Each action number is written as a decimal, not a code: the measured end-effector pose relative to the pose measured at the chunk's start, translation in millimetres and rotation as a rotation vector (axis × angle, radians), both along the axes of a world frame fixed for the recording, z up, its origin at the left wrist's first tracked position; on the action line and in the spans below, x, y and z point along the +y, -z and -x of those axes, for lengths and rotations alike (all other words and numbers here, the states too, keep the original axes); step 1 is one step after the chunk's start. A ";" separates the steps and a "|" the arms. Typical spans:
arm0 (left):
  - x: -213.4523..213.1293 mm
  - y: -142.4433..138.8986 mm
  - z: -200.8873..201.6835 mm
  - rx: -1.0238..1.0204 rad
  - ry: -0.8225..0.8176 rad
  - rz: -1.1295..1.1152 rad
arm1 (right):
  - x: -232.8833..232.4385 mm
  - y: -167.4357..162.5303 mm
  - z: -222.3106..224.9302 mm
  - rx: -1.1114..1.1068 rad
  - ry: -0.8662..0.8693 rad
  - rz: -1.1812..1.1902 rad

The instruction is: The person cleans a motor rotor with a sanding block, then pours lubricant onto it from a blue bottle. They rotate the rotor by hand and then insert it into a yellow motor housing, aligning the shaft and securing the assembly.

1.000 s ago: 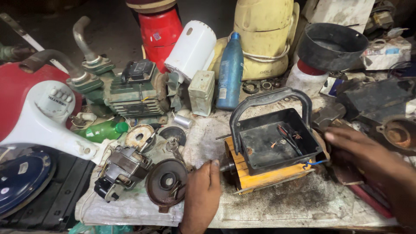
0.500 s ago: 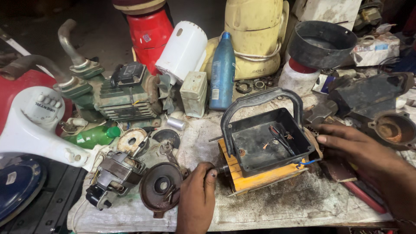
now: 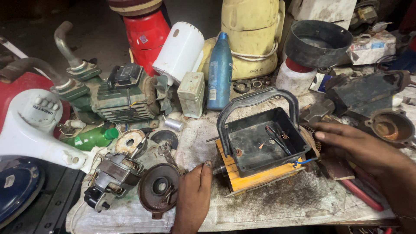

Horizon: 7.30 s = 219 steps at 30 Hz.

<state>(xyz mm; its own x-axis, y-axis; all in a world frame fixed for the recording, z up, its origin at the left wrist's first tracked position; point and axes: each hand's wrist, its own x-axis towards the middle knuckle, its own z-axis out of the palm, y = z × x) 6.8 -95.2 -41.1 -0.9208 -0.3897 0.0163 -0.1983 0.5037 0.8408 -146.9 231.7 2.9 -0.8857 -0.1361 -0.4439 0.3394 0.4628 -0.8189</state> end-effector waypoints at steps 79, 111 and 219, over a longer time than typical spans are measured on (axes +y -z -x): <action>-8.5 -5.3 -31.8 0.326 0.089 0.177 | -6.1 29.6 -7.4 -0.006 0.082 0.220; -0.2 -9.5 -14.0 0.056 -0.023 0.036 | -6.4 18.7 13.4 0.023 0.079 -0.256; 18.2 -13.2 58.0 0.538 -0.101 -0.646 | -14.8 48.3 -126.5 1.233 -0.174 -0.381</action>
